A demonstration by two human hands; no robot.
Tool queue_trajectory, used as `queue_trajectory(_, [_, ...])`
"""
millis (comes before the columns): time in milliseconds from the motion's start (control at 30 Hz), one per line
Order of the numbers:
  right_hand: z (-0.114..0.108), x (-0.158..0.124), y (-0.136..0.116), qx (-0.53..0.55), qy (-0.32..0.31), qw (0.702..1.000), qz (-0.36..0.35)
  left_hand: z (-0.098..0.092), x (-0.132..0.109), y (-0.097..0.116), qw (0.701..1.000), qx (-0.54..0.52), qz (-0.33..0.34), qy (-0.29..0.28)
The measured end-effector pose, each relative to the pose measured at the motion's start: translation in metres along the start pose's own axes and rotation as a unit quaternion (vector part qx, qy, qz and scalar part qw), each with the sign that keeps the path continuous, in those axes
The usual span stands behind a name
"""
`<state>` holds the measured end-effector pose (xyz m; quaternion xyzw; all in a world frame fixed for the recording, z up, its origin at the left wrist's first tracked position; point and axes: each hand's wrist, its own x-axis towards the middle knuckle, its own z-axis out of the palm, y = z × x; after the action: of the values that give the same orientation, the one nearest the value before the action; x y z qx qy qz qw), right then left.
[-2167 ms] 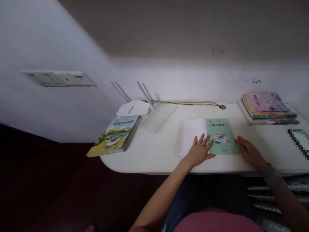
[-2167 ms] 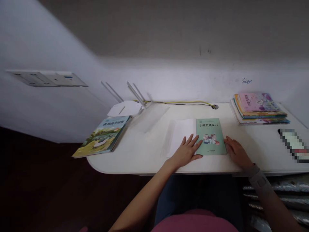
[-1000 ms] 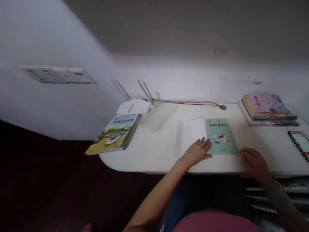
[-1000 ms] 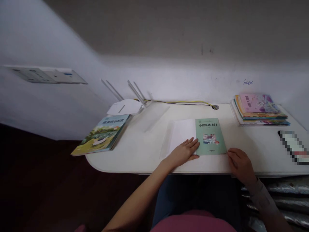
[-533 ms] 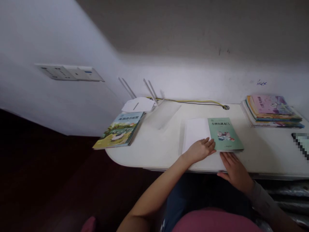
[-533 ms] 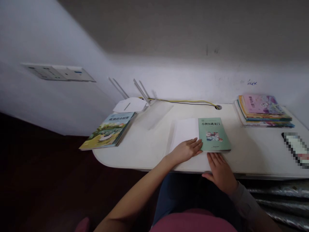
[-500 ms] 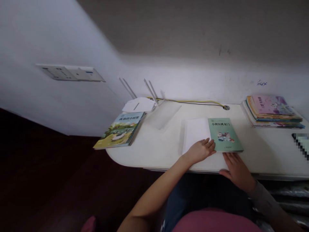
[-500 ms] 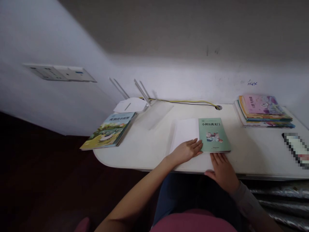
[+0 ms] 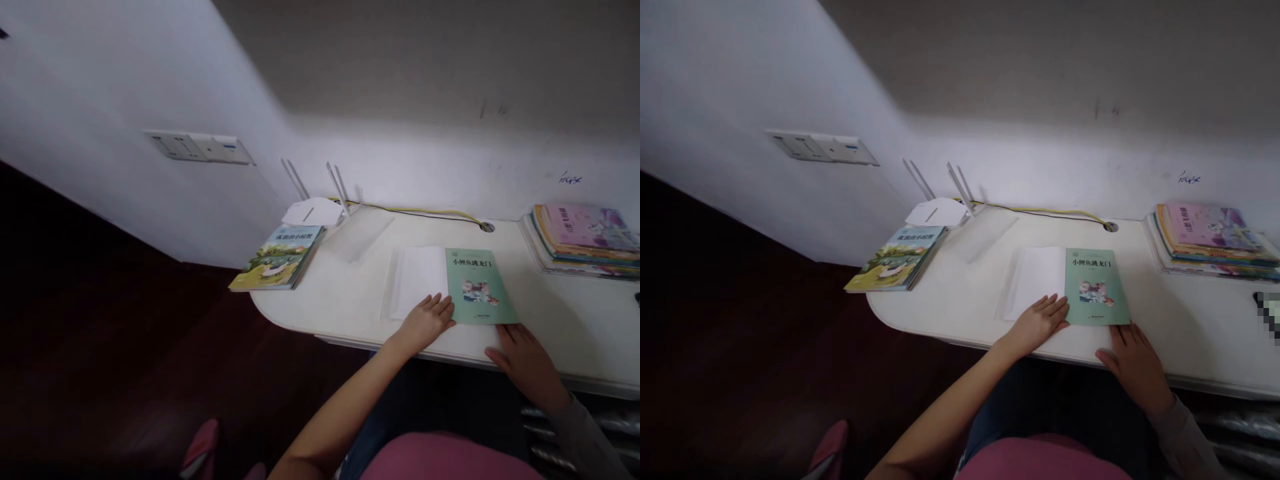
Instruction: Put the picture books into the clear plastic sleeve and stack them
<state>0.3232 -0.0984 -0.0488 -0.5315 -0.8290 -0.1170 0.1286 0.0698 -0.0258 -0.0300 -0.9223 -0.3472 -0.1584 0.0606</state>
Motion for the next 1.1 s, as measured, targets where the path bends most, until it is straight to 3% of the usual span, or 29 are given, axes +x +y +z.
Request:
queue_trajectory(267, [-0.001,0.000,-0.001,0.011,-0.003,1.000,0.012,0.008,-0.005,0.012,0.999,0.020,-0.025,0.013])
queue_trajectory(500, [-0.001,0.003,-0.005,-0.006,0.006,1.000,0.009,0.013,-0.012,0.006,0.998,0.018,-0.057,0.026])
queue_trajectory(667, [-0.002,0.001,-0.001,0.036,0.027,0.999,0.014,0.004,-0.018,0.001,0.996,-0.035,-0.064,0.042])
queue_trajectory(767, [-0.002,-0.007,0.014,0.078,0.081,0.992,0.057,-0.007,-0.023,-0.008,0.991,-0.091,-0.066,0.071])
queue_trajectory(867, [-0.004,-0.009,0.026,0.072,0.150,0.980,0.112,-0.017,-0.027,-0.026,0.979,-0.118,-0.123,0.116])
queue_trajectory(933, [-0.006,-0.002,0.023,0.071,0.167,0.978,0.102,-0.022,-0.030,-0.041,0.970,-0.099,-0.187,0.118])
queue_trajectory(1100, [-0.008,0.029,-0.015,0.064,0.066,0.995,-0.026,-0.024,-0.036,-0.062,0.950,-0.042,-0.310,0.001])
